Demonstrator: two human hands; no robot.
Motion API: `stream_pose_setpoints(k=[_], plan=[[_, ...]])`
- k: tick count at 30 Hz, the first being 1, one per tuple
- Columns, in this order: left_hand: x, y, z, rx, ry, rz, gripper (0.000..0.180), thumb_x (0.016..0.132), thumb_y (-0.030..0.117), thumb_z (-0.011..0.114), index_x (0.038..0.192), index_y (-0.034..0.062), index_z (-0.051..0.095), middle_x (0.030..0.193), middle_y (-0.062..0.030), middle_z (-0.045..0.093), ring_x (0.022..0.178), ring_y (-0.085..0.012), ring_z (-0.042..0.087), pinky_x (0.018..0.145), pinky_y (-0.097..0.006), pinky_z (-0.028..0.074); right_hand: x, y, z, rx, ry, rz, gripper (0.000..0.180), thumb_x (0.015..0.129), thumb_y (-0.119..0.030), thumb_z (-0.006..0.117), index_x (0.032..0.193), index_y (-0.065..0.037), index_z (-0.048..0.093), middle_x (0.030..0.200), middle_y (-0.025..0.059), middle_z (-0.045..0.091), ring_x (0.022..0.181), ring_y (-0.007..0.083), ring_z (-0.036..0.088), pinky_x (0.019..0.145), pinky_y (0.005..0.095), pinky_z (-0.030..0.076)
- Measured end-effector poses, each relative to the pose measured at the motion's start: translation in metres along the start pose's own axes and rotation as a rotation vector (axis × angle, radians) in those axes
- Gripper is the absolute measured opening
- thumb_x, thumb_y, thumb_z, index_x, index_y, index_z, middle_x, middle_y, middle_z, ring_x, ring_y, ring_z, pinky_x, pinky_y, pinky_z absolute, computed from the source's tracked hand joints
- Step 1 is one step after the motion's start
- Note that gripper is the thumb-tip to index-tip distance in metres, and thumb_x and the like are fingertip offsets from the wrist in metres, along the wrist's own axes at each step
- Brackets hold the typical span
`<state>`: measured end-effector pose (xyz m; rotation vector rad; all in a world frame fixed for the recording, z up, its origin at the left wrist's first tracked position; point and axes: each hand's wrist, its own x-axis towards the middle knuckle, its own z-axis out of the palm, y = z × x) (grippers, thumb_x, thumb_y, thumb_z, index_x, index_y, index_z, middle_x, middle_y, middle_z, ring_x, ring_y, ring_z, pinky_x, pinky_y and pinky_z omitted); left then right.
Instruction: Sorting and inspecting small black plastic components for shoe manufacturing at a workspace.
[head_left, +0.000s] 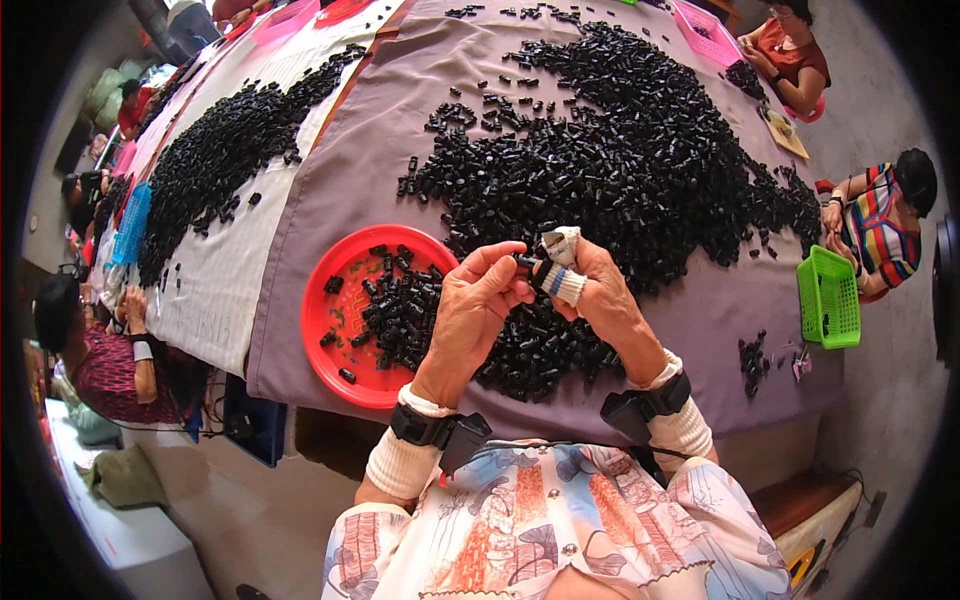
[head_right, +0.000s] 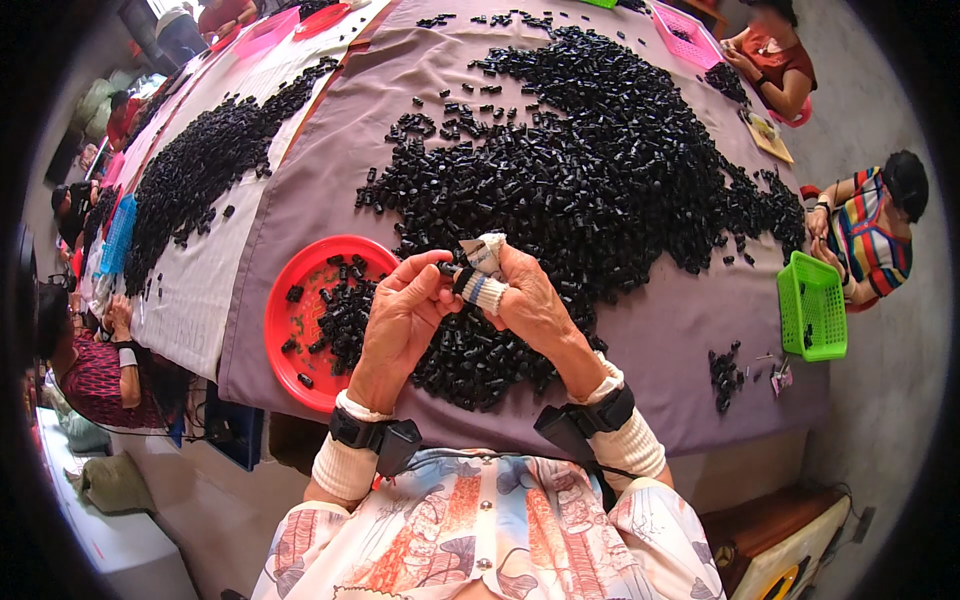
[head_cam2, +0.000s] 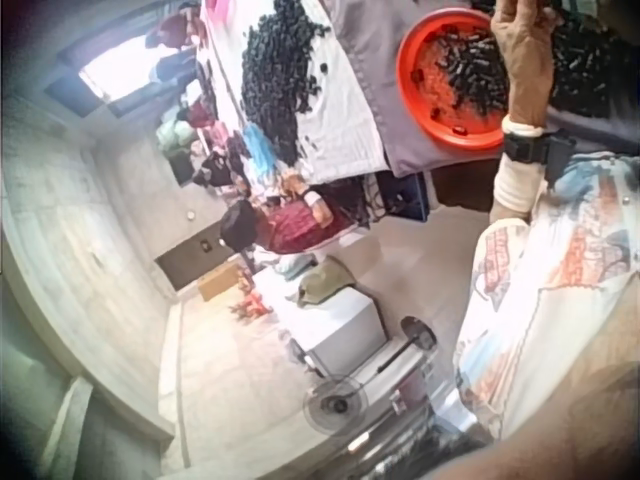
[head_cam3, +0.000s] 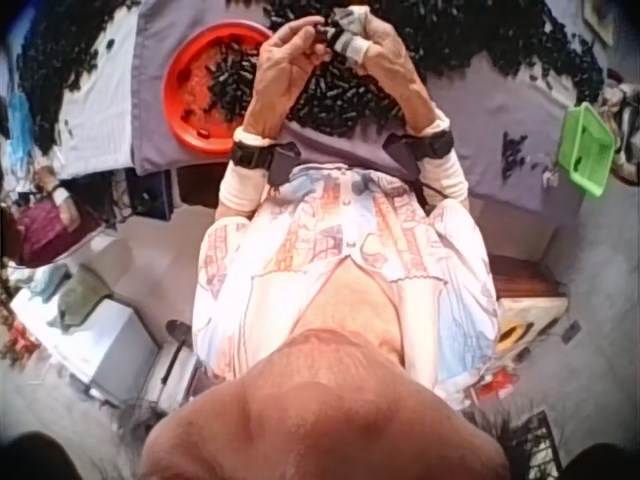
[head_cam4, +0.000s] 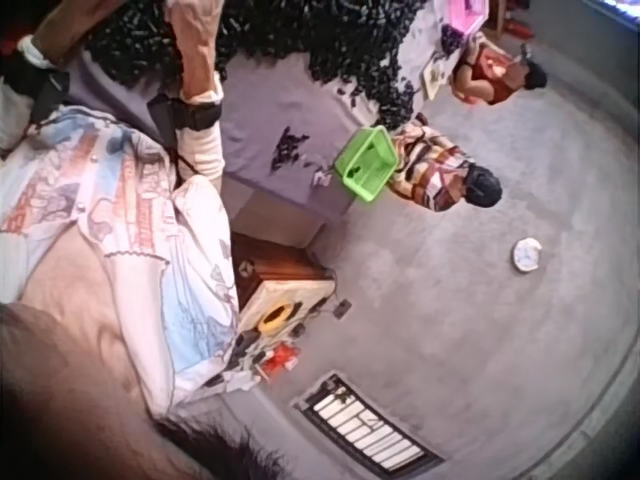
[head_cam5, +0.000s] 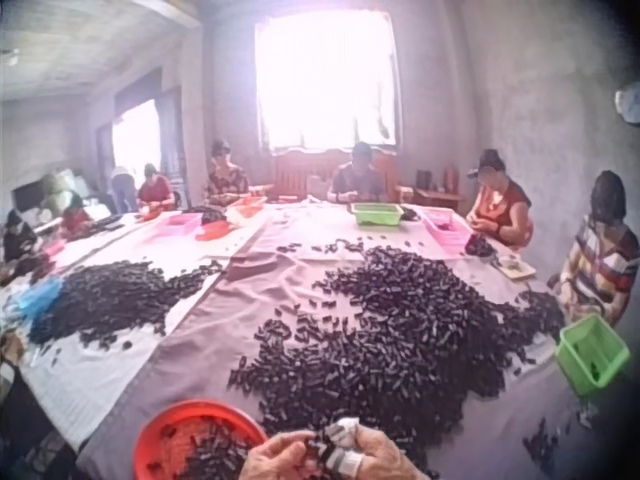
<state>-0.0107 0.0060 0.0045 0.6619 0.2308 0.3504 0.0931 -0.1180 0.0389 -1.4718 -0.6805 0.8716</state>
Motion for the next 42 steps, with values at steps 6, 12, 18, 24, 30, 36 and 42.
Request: stream_pose_setpoints(k=[6,12,18,24,30,36,42], plan=[[0.007,-0.004,-0.004,-0.034,0.01,0.046,0.022,0.09,0.012,0.05,0.106,-0.0015,0.055,0.082,-0.0045,0.06,0.068,-0.0102,0.056,0.068,-0.028,0.051,0.004,0.0,0.003,-0.028,-0.025,-0.03,0.017,0.082,-0.02,0.059,0.087,-0.005,0.053,0.058,-0.0029,0.048,0.044,0.0035,0.042,0.038,0.0184,0.031],[0.011,-0.008,-0.003,-0.071,-0.038,0.031,0.022,0.09,0.011,0.049,0.108,-0.0016,0.055,0.085,-0.0055,0.061,0.07,-0.0103,0.057,0.069,-0.028,0.051,0.006,-0.004,-0.005,-0.065,-0.061,0.021,0.019,0.083,-0.022,0.059,0.089,-0.004,0.056,0.06,-0.0029,0.05,0.044,0.0035,0.041,0.038,0.0208,0.031],[0.011,-0.002,0.004,-0.082,0.012,0.004,0.021,0.087,0.009,0.055,0.105,-0.0012,0.057,0.084,-0.0043,0.062,0.071,-0.0097,0.058,0.069,-0.025,0.05,0.009,-0.004,-0.012,-0.096,-0.093,0.062,0.027,0.078,-0.03,0.065,0.081,-0.004,0.055,0.057,-0.0024,0.049,0.044,0.0047,0.042,0.038,0.0209,0.032],[0.01,0.002,0.009,-0.023,-0.005,-0.04,0.023,0.087,0.01,0.056,0.106,-0.0012,0.057,0.085,-0.0034,0.062,0.074,-0.0082,0.057,0.069,-0.023,0.049,0.013,-0.011,-0.013,-0.269,-0.132,0.046,0.038,0.069,-0.038,0.071,0.075,-0.005,0.054,0.057,-0.001,0.047,0.046,0.0074,0.043,0.041,0.0241,0.032],[0.012,0.0,0.009,-0.03,-0.001,-0.055,0.022,0.087,0.011,0.055,0.105,-0.0008,0.058,0.085,-0.0025,0.061,0.073,-0.0073,0.056,0.068,-0.022,0.047,0.017,-0.011,-0.016,-0.382,-0.157,-0.067,0.04,0.069,-0.037,0.071,0.076,-0.002,0.055,0.062,0.0023,0.05,0.057,0.0133,0.045,0.052,0.0298,0.037],[0.012,-0.001,0.008,-0.025,0.015,-0.061,0.021,0.087,0.011,0.055,0.104,-0.0008,0.058,0.085,-0.0024,0.061,0.073,-0.0072,0.056,0.068,-0.022,0.047,0.017,-0.015,-0.015,-0.374,-0.168,0.013,0.039,0.069,-0.036,0.071,0.077,-0.001,0.055,0.064,0.0044,0.052,0.059,0.0132,0.046,0.054,0.0297,0.038],[0.013,-0.002,0.003,-0.017,0.015,-0.066,0.02,0.087,0.011,0.056,0.103,-0.0006,0.059,0.086,-0.0026,0.062,0.072,-0.007,0.056,0.067,-0.021,0.047,0.018,-0.019,-0.016,-0.408,-0.195,0.02,0.032,0.069,-0.029,0.068,0.076,-0.001,0.054,0.062,0.0036,0.051,0.057,0.0125,0.045,0.053,0.0291,0.038]])
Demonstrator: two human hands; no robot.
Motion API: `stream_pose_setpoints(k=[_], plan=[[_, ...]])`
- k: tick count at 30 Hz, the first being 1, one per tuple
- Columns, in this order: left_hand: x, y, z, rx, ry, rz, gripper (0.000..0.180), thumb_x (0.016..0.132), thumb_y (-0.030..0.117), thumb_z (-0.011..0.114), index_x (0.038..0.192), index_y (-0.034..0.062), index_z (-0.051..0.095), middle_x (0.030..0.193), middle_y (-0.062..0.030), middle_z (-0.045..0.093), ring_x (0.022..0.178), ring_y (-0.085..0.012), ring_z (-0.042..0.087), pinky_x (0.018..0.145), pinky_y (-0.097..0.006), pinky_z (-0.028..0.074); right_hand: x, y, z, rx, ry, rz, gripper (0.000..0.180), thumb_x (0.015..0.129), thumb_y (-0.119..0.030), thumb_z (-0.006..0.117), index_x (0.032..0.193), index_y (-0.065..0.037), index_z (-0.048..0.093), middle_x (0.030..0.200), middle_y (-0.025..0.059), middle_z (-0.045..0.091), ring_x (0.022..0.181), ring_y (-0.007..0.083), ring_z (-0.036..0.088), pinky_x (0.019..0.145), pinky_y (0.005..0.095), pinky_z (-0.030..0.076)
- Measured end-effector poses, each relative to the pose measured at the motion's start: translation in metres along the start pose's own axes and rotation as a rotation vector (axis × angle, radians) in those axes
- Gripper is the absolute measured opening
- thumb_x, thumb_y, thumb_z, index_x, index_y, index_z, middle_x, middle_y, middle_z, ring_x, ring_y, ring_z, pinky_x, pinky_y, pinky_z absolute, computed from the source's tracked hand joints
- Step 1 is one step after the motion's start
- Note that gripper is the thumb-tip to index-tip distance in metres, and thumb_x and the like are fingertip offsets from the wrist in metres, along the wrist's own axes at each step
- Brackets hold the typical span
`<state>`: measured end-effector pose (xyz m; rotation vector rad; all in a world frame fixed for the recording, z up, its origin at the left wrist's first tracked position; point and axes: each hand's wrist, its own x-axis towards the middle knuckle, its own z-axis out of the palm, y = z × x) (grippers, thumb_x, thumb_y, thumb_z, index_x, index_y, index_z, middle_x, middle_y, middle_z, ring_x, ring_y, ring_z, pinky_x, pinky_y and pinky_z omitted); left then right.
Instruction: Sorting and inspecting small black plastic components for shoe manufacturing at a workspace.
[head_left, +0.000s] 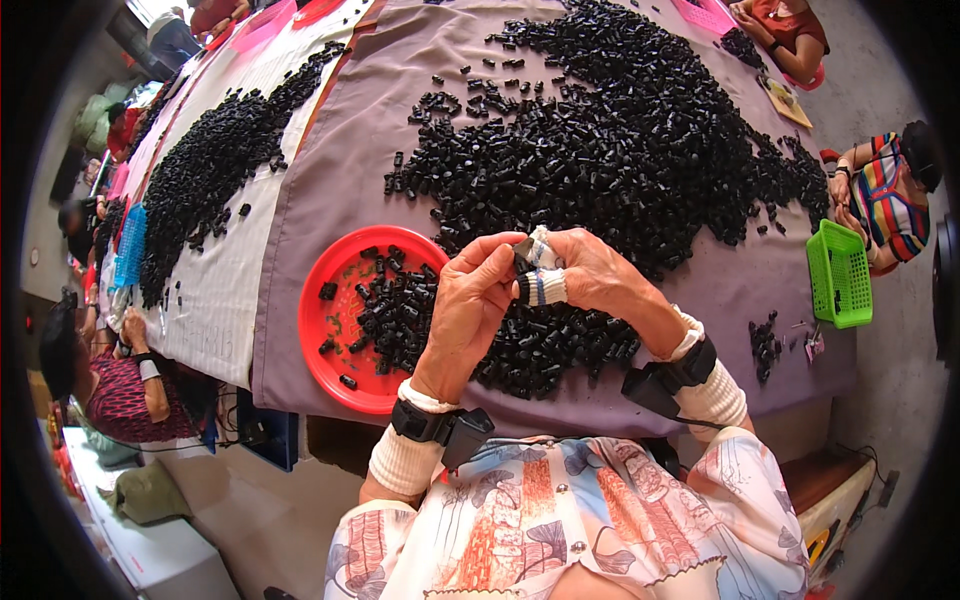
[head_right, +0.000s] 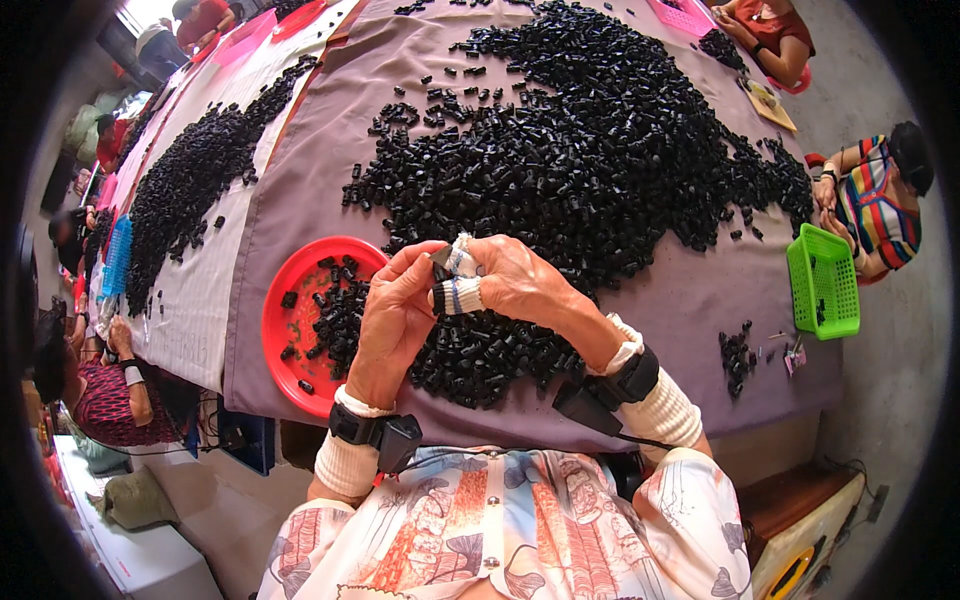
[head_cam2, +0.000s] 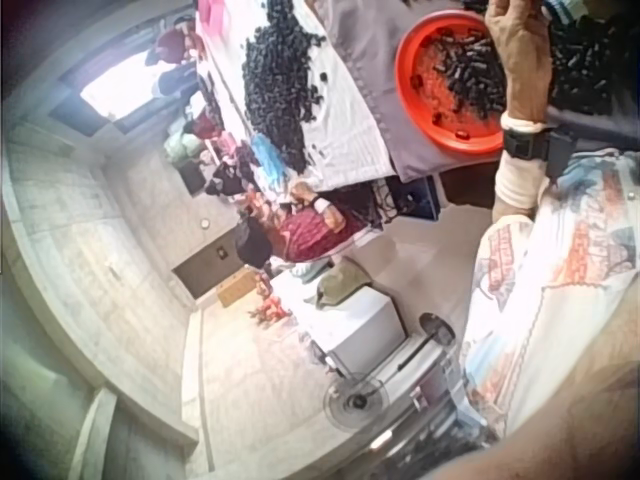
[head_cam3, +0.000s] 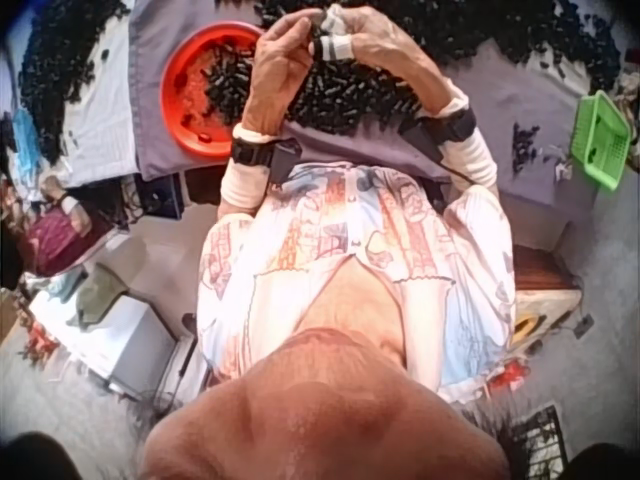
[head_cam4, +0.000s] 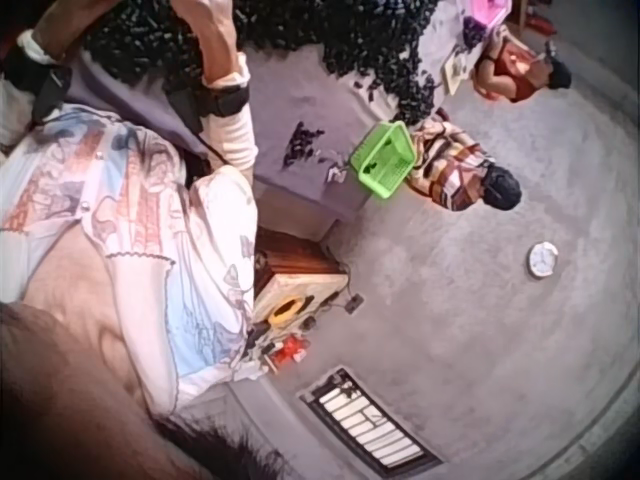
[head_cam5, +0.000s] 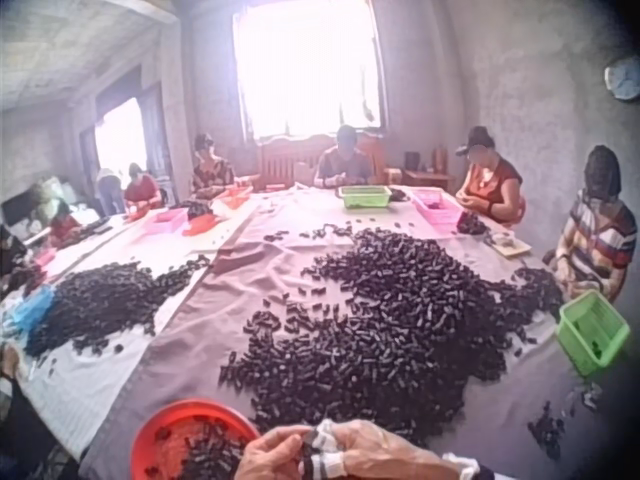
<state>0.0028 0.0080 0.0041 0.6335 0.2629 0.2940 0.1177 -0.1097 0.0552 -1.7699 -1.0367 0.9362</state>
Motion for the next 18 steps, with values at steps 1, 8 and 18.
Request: stream_pose_setpoints(k=[1,8,18], plan=[[0.001,-0.001,-0.001,-0.001,-0.004,0.0,0.02,0.087,0.011,0.056,0.103,-0.0006,0.059,0.086,-0.0026,0.062,0.072,-0.0069,0.056,0.066,-0.021,0.047,0.001,0.001,-0.001,-0.022,-0.004,-0.015,0.031,0.069,-0.028,0.067,0.076,-0.001,0.054,0.061,0.0036,0.051,0.056,0.0124,0.044,0.053,0.0291,0.038],[0.004,0.0,-0.006,0.031,0.007,-0.007,0.018,0.086,0.009,0.056,0.101,-0.001,0.06,0.085,-0.0026,0.062,0.072,-0.0067,0.056,0.064,-0.02,0.046,0.007,0.016,0.004,0.034,-0.019,-0.061,0.032,0.07,-0.03,0.067,0.074,-0.001,0.054,0.059,0.0029,0.05,0.055,0.0118,0.045,0.052,0.0292,0.038],[0.002,0.002,-0.006,0.068,-0.016,0.016,0.018,0.086,0.008,0.056,0.101,-0.0014,0.06,0.09,-0.0052,0.062,0.075,-0.0081,0.058,0.065,-0.02,0.047,0.008,0.013,0.008,-0.049,-0.004,-0.077,0.035,0.073,-0.034,0.066,0.081,-0.001,0.056,0.06,0.0088,0.053,0.054,0.0168,0.045,0.056,0.032,0.04]])
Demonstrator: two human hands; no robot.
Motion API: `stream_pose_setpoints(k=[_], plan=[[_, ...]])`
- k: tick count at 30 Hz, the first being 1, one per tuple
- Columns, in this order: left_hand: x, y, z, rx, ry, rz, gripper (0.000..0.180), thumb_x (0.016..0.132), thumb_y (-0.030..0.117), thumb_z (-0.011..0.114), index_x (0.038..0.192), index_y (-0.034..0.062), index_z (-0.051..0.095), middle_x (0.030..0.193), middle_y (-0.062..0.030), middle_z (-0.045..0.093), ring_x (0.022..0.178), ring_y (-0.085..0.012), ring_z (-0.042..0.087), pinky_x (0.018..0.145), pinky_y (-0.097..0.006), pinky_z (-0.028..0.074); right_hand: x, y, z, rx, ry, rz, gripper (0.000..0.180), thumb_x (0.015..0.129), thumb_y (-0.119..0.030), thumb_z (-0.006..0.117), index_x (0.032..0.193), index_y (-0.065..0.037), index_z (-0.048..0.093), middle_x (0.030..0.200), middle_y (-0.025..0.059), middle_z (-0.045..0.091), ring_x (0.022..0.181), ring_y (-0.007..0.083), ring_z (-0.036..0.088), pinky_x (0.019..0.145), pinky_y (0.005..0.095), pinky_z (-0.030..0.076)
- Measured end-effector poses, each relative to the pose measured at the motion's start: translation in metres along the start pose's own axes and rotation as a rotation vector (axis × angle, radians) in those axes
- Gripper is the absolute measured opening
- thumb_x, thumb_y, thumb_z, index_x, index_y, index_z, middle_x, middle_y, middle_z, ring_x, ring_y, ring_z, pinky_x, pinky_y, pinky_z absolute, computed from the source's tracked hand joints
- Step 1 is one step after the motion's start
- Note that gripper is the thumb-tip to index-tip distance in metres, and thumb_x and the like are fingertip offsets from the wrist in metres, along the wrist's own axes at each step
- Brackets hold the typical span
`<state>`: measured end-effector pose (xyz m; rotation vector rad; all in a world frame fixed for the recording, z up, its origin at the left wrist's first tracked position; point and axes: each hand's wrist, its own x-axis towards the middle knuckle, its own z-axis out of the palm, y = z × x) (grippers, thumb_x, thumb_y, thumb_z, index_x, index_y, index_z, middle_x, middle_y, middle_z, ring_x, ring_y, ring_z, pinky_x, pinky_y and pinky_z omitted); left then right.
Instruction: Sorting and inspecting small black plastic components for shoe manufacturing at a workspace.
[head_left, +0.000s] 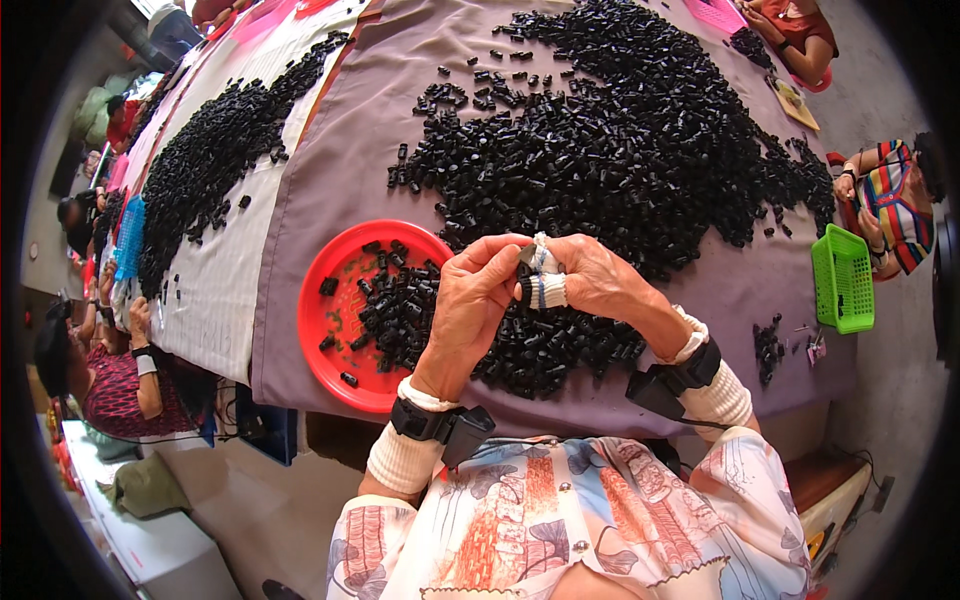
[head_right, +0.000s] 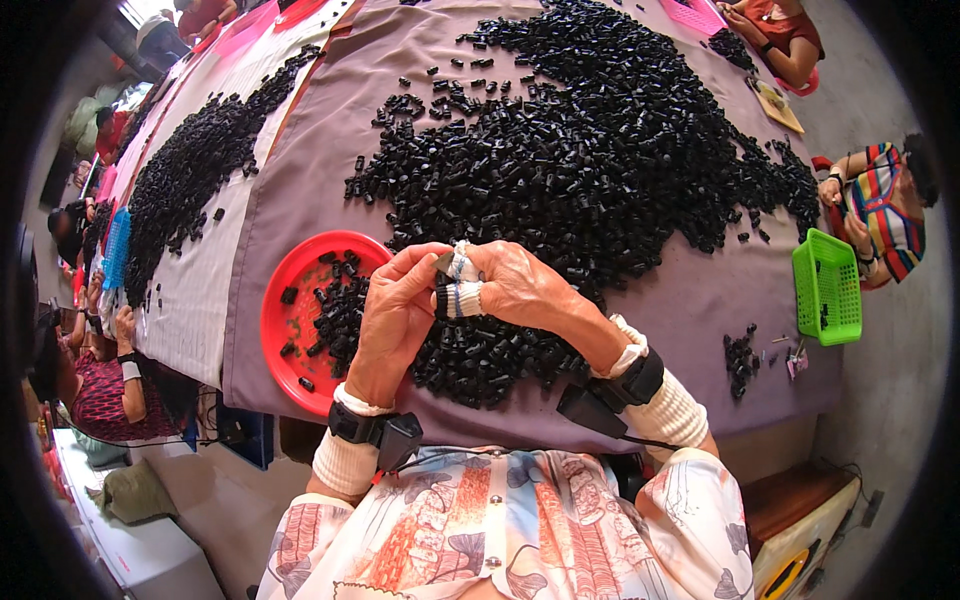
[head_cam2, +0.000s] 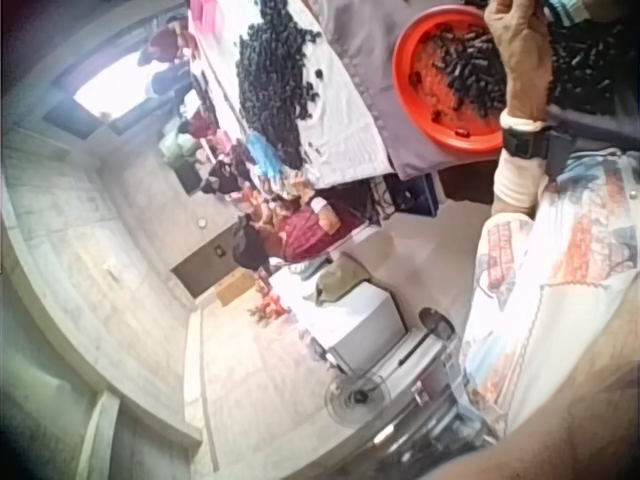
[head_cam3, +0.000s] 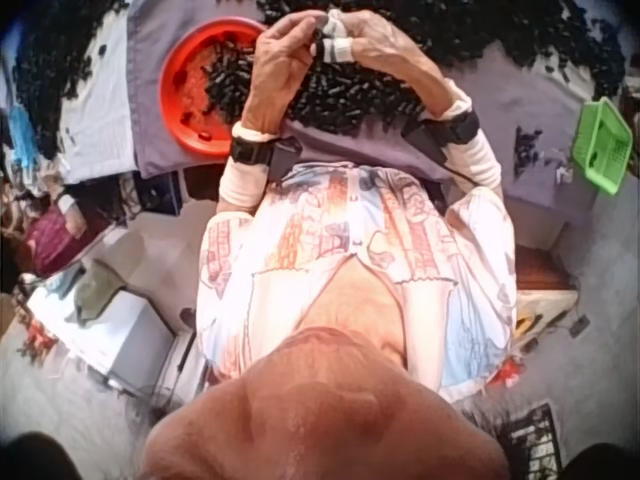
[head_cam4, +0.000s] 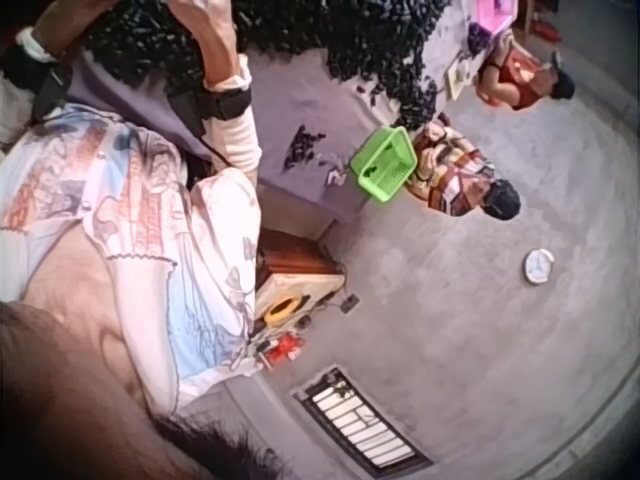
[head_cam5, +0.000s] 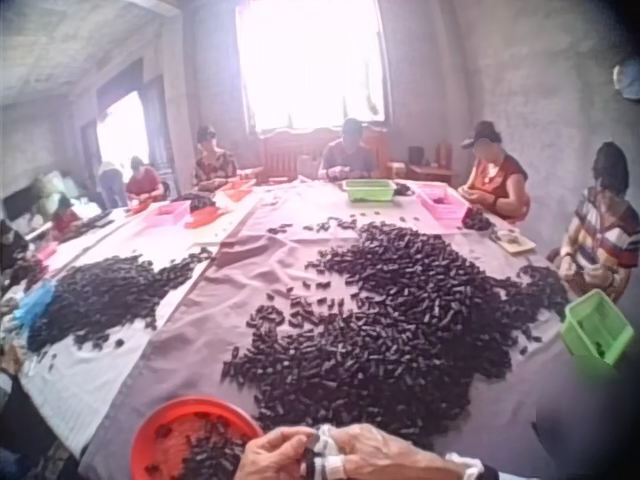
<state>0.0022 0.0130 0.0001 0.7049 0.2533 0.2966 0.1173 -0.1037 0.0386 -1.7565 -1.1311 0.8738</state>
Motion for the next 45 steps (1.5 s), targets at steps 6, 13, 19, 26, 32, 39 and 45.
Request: stream_pose_setpoints(k=[6,13,19,26,32,39,45], plan=[[-0.0011,0.0009,0.0042,0.046,0.004,0.028,0.018,0.086,0.009,0.056,0.101,-0.0015,0.06,0.092,-0.0061,0.063,0.077,-0.0092,0.059,0.067,-0.021,0.048,-0.0017,0.001,-0.0014,0.086,-0.024,0.005,0.034,0.073,-0.033,0.068,0.081,-0.002,0.057,0.059,0.0035,0.051,0.056,0.0108,0.044,0.053,0.029,0.038],[-0.0012,-0.0002,0.0014,-0.062,-0.003,-0.01,0.019,0.087,0.011,0.055,0.102,-0.0009,0.059,0.091,-0.0056,0.063,0.079,-0.0105,0.059,0.073,-0.024,0.048,-0.0009,-0.001,-0.0015,0.186,-0.029,0.058,0.033,0.071,-0.032,0.07,0.076,-0.002,0.058,0.059,-0.0018,0.049,0.057,0.0079,0.042,0.05,0.0264,0.035],[-0.0016,-0.0002,-0.0002,-0.057,-0.005,-0.01,0.019,0.087,0.011,0.055,0.102,-0.0009,0.059,0.09,-0.0049,0.063,0.078,-0.0098,0.059,0.072,-0.023,0.048,-0.0005,-0.0006,-0.0003,0.145,-0.016,0.021,0.032,0.069,-0.031,0.07,0.076,-0.002,0.057,0.061,-0.0007,0.051,0.058,0.0081,0.043,0.052,0.0268,0.037],[-0.0015,-0.0006,0.0005,-0.039,-0.011,0.001,0.019,0.087,0.011,0.055,0.101,-0.0008,0.059,0.09,-0.0049,0.062,0.079,-0.0095,0.058,0.071,-0.023,0.048,-0.0006,0.0016,-0.0008,0.107,-0.018,0.032,0.03,0.07,-0.029,0.068,0.077,-0.002,0.057,0.062,0.0011,0.053,0.059,0.0091,0.045,0.055,0.0275,0.039],[-0.0035,0.0019,0.0006,0.025,-0.003,0.03,0.018,0.087,0.01,0.055,0.101,-0.0008,0.059,0.091,-0.0052,0.062,0.08,-0.0097,0.059,0.071,-0.023,0.048,0.001,0.0033,0.0021,0.101,-0.027,0.019,0.032,0.071,-0.031,0.068,0.078,-0.001,0.057,0.06,0.002,0.053,0.059,0.0107,0.045,0.056,0.0288,0.039],[-0.0007,0.0019,-0.0003,0.014,-0.032,0.045,0.018,0.087,0.01,0.055,0.102,-0.001,0.058,0.091,-0.0055,0.062,0.08,-0.0098,0.059,0.071,-0.023,0.048,0.0006,0.0045,-0.0002,0.147,-0.055,0.026,0.034,0.072,-0.034,0.068,0.076,-0.002,0.057,0.06,-0.0011,0.05,0.056,0.0097,0.043,0.052,0.0277,0.036],[0.0003,-0.0017,0.0012,-0.134,-0.038,0.011,0.019,0.087,0.009,0.055,0.103,-0.0014,0.057,0.09,-0.0051,0.062,0.079,-0.0098,0.058,0.073,-0.024,0.048,-0.0003,0.0029,0.0009,0.331,-0.019,0.008,0.026,0.073,-0.028,0.071,0.07,-0.009,0.054,0.058,-0.0091,0.041,0.049,0.0004,0.034,0.04,0.0189,0.024]])
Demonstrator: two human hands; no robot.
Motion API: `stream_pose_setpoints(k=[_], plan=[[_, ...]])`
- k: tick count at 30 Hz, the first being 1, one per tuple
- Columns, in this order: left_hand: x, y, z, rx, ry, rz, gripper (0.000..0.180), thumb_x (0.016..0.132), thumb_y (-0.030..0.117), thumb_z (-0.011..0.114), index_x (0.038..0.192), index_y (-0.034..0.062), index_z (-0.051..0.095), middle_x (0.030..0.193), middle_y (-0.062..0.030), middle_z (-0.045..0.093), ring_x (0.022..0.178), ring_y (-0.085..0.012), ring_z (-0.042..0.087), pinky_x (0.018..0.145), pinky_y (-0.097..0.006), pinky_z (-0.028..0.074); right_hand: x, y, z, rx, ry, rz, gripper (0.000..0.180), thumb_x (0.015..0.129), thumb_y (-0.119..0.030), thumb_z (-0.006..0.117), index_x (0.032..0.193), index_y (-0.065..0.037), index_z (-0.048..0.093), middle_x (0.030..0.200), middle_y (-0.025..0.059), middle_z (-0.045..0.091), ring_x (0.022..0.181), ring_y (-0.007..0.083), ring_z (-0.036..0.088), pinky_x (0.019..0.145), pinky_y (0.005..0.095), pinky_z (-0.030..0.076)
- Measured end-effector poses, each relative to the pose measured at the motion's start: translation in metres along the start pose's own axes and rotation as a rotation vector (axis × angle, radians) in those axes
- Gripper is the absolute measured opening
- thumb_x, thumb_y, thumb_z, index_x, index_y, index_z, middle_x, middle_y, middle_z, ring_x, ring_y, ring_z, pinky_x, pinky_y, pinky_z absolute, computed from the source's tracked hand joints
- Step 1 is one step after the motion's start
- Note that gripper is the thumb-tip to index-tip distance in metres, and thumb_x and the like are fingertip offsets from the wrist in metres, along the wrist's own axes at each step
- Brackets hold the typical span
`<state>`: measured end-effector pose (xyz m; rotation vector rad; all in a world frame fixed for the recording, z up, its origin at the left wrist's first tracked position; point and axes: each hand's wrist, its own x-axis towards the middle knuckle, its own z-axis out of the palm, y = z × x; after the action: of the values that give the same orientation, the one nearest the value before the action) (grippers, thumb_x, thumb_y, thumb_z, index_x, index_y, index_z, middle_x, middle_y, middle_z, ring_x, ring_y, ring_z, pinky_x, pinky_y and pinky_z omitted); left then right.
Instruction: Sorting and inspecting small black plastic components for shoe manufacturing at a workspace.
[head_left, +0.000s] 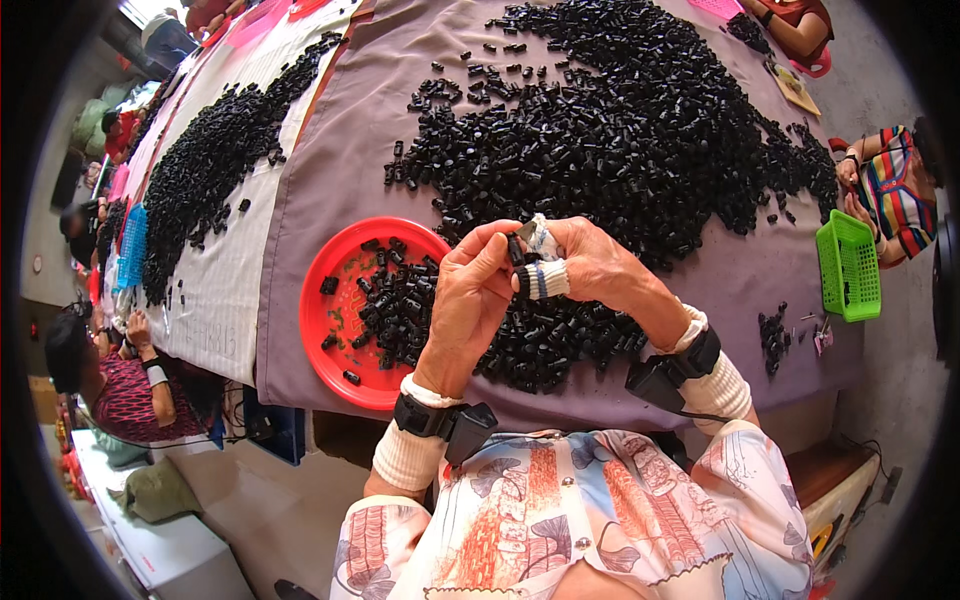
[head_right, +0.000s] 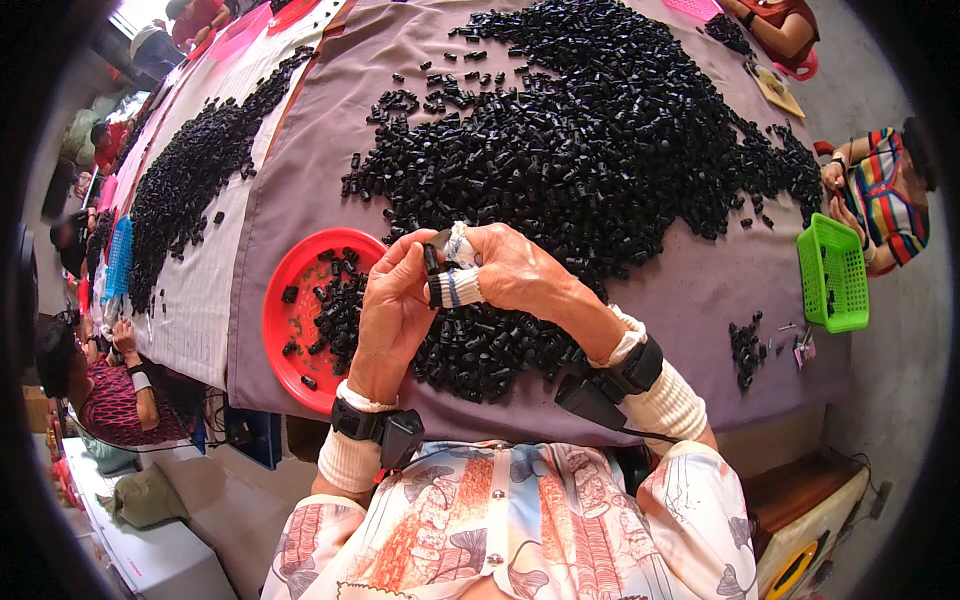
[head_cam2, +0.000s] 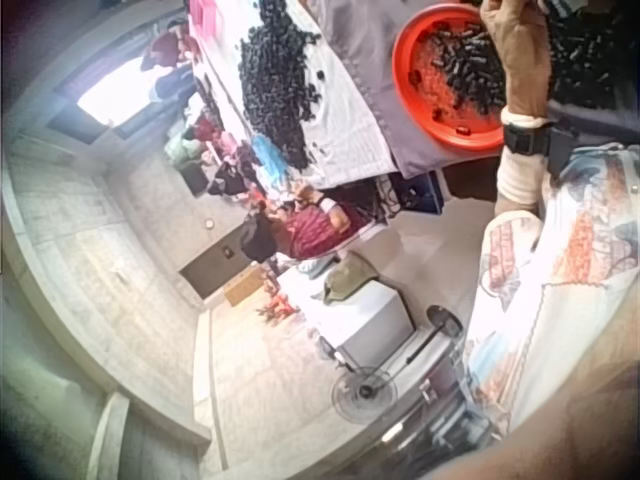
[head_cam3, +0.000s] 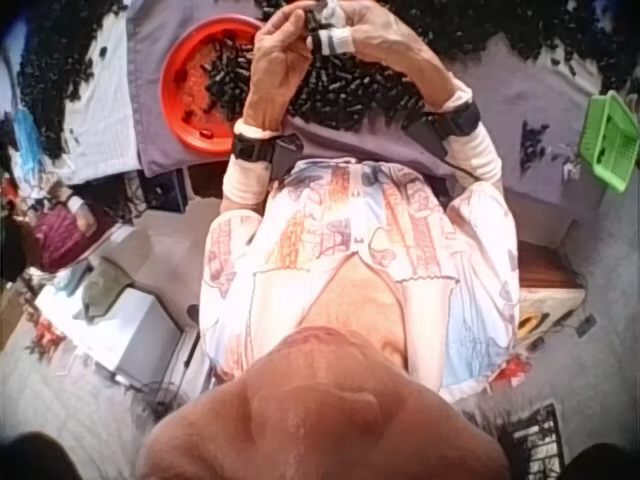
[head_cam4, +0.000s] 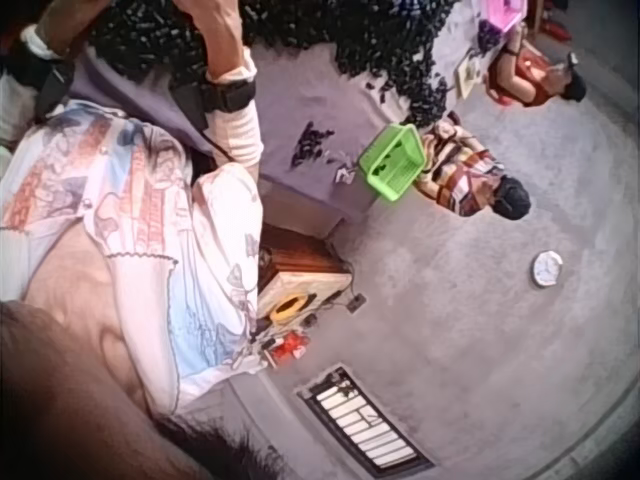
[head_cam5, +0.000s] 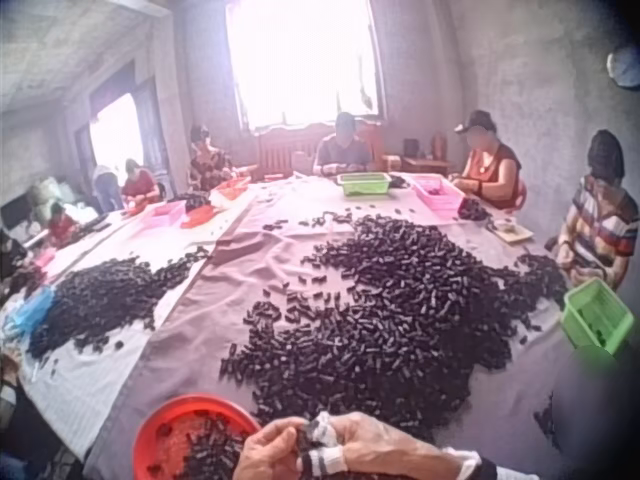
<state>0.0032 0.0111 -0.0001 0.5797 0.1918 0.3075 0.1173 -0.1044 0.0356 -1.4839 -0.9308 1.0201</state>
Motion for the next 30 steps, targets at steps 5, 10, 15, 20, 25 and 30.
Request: stream_pose_setpoints(k=[5,10,15,20,25,30], plan=[[-0.003,0.001,0.008,-0.02,0.035,0.019,0.018,0.085,0.006,0.055,0.101,-0.0014,0.058,0.088,-0.0041,0.062,0.078,-0.01,0.058,0.075,-0.026,0.048,-0.001,-0.003,-0.001,0.007,0.014,0.1,0.023,0.069,-0.024,0.071,0.07,-0.007,0.056,0.062,-0.006,0.046,0.056,0.0047,0.042,0.048,0.0229,0.033],[0.002,-0.001,-0.002,0.083,0.039,0.039,0.018,0.084,0.004,0.055,0.101,-0.0009,0.058,0.088,-0.0042,0.062,0.08,-0.0108,0.058,0.075,-0.025,0.048,0.002,0.007,0.002,-0.068,0.043,-0.029,0.021,0.069,-0.022,0.069,0.072,-0.005,0.057,0.063,-0.0042,0.048,0.057,0.0058,0.043,0.049,0.0235,0.035],[0.0,-0.002,-0.002,-0.017,0.026,0.004,0.018,0.088,0.008,0.051,0.102,-0.0011,0.057,0.088,-0.0054,0.062,0.079,-0.0113,0.059,0.074,-0.025,0.048,0.0,0.003,0.001,-0.055,0.042,-0.01,0.025,0.068,-0.024,0.069,0.073,-0.003,0.057,0.063,-0.0011,0.05,0.057,0.0085,0.045,0.051,0.0256,0.038],[-0.001,-0.004,-0.004,-0.052,0.02,-0.004,0.02,0.09,0.011,0.048,0.104,-0.0014,0.057,0.09,-0.0066,0.062,0.08,-0.0118,0.059,0.073,-0.027,0.049,0.0,-0.005,0.0,-0.211,0.05,-0.007,0.031,0.067,-0.028,0.07,0.075,-0.001,0.057,0.062,0.0035,0.053,0.058,0.0116,0.046,0.054,0.0294,0.04],[-0.002,-0.004,-0.005,-0.025,0.031,-0.008,0.02,0.09,0.011,0.049,0.104,-0.0012,0.057,0.091,-0.0068,0.062,0.08,-0.0118,0.06,0.073,-0.027,0.049,0.002,-0.004,0.0,-0.279,0.037,-0.002,0.031,0.066,-0.028,0.07,0.075,-0.001,0.057,0.061,0.0049,0.054,0.057,0.0126,0.047,0.055,0.0304,0.04],[-0.003,-0.004,-0.004,0.0,0.036,-0.012,0.019,0.09,0.011,0.049,0.103,-0.0009,0.057,0.09,-0.0063,0.062,0.079,-0.0114,0.06,0.072,-0.027,0.05,0.003,0.002,-0.001,-0.273,0.019,-0.004,0.029,0.066,-0.026,0.068,0.074,-0.001,0.056,0.06,0.0059,0.054,0.057,0.0136,0.046,0.055,0.0309,0.04]])
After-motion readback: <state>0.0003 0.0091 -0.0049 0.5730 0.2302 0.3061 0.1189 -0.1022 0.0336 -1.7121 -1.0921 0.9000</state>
